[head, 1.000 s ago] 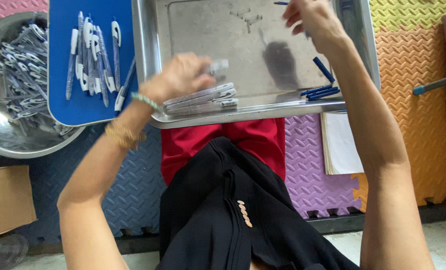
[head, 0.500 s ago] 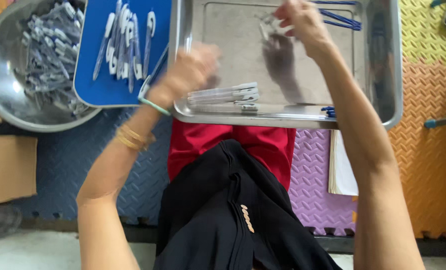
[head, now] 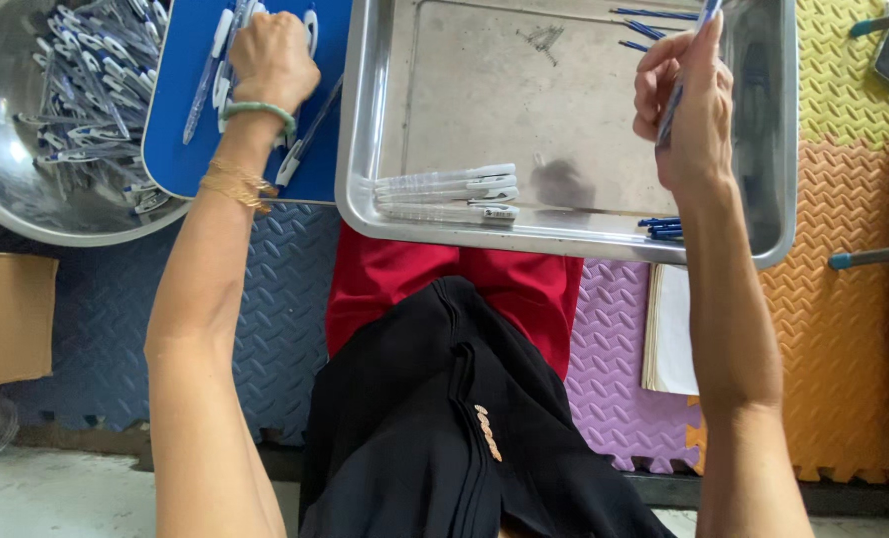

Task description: The person sits on the floor and assembles pens by inserting blue ink cartridges into clear plastic barrels. They pick up the components from a blue tray and a metal tray, assemble them by hand, and place the finished pens into the metal tray.

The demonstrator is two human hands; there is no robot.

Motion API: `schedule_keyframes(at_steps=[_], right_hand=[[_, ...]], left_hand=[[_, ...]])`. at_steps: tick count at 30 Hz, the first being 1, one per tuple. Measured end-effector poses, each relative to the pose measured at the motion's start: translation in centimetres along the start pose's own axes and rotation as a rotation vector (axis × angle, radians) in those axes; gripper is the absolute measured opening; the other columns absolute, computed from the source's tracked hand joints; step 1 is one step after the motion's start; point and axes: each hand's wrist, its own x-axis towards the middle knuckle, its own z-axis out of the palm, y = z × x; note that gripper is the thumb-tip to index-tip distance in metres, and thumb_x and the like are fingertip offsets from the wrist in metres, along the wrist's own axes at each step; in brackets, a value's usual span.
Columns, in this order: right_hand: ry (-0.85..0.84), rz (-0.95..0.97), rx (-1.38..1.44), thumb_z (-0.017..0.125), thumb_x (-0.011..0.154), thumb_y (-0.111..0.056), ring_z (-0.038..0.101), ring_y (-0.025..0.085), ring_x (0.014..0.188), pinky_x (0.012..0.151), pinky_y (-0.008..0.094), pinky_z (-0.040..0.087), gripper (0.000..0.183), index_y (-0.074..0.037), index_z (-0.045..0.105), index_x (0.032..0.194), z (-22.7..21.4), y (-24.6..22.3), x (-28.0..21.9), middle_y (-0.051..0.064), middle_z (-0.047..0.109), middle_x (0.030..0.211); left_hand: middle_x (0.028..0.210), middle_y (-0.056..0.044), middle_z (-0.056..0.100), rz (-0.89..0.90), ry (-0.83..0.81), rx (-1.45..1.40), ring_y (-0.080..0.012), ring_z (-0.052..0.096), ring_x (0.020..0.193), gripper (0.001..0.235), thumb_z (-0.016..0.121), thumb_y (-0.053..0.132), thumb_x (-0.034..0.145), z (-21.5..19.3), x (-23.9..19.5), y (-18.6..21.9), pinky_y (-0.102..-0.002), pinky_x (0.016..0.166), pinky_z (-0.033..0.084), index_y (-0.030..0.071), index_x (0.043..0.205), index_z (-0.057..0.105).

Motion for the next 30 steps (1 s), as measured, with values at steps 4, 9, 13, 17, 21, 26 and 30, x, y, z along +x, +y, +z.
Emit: schedule_keyframes(at_steps=[4, 9, 13, 17, 21, 26, 30], right_hand=[[0.119, 0.102, 0.087, 0.047, 0.096, -0.073, 0.032, 0.006, 0.048, 0.045, 0.025, 0.019, 0.056, -0.019, 0.060, 0.093, 0.5, -0.9, -1.2, -0.003, 0.045, 0.063], [-0.006, 0.052, 0.347, 0.057, 0.109, -0.050, 0.057, 0.012, 0.063, 0.052, 0.024, 0.043, 0.028, -0.022, 0.061, 0.111, 0.8, -1.0, -2.5, 0.004, 0.068, 0.092], [-0.196, 0.017, 0.559, 0.057, 0.118, -0.032, 0.084, 0.034, 0.103, 0.092, 0.035, 0.074, 0.028, -0.008, 0.071, 0.119, 2.5, -0.7, -3.0, 0.033, 0.077, 0.130], [-0.099, -0.004, 0.394, 0.068, 0.116, -0.018, 0.086, 0.026, 0.092, 0.073, 0.019, 0.070, 0.006, -0.017, 0.062, 0.115, 6.9, -2.1, -3.9, 0.024, 0.080, 0.115], [-0.196, -0.404, 0.179, 0.068, 0.119, -0.011, 0.084, 0.030, 0.098, 0.084, 0.032, 0.073, 0.016, -0.006, 0.059, 0.131, 9.7, -1.5, -4.5, 0.021, 0.078, 0.111], [-0.142, -0.567, 0.079, 0.068, 0.118, -0.013, 0.083, 0.031, 0.102, 0.085, 0.037, 0.074, 0.015, -0.005, 0.058, 0.125, 11.6, -0.8, -4.5, 0.020, 0.075, 0.109], [-0.145, -0.569, 0.022, 0.070, 0.116, -0.014, 0.083, 0.030, 0.101, 0.086, 0.036, 0.073, 0.017, -0.005, 0.058, 0.123, 11.8, -0.2, -4.5, 0.017, 0.072, 0.107]], left_hand=[[0.095, -0.017, 0.081, 0.209, 0.223, -0.359, -0.0327, 0.078, 0.081, 0.014, 0.077, -0.004, 0.102, -2.6, -0.9, -3.7, -0.043, 0.068, 0.067, 0.005, 0.111, 0.080], [0.126, -0.010, 0.071, 0.198, -0.055, -1.200, -0.0197, 0.078, 0.112, 0.012, 0.066, 0.008, 0.120, -17.6, -9.4, 1.1, -0.030, 0.091, 0.076, 0.009, 0.131, 0.062], [0.136, -0.008, 0.069, 0.359, -0.291, -1.524, -0.0236, 0.079, 0.120, 0.038, 0.063, 0.002, 0.116, -19.2, -11.6, 4.8, -0.034, 0.100, 0.074, 0.012, 0.152, 0.058], [0.132, -0.010, 0.073, 0.240, -0.401, -1.669, -0.0211, 0.079, 0.108, 0.046, 0.066, -0.004, 0.111, -19.4, -13.4, 9.0, -0.033, 0.098, 0.076, 0.013, 0.154, 0.059], [0.133, -0.009, 0.073, 0.379, -0.506, -1.848, -0.0215, 0.079, 0.110, 0.049, 0.074, 0.013, 0.110, -17.7, -14.0, 10.9, -0.037, 0.103, 0.073, 0.010, 0.156, 0.059], [0.133, -0.011, 0.077, 0.361, -0.546, -1.890, -0.0225, 0.082, 0.110, 0.049, 0.079, 0.018, 0.105, -16.4, -14.2, 12.6, -0.037, 0.101, 0.072, 0.009, 0.151, 0.066], [0.136, -0.013, 0.079, 0.358, -0.542, -1.862, -0.0253, 0.084, 0.112, 0.050, 0.080, 0.023, 0.103, -15.8, -14.2, 13.4, -0.039, 0.099, 0.073, 0.009, 0.148, 0.068]])
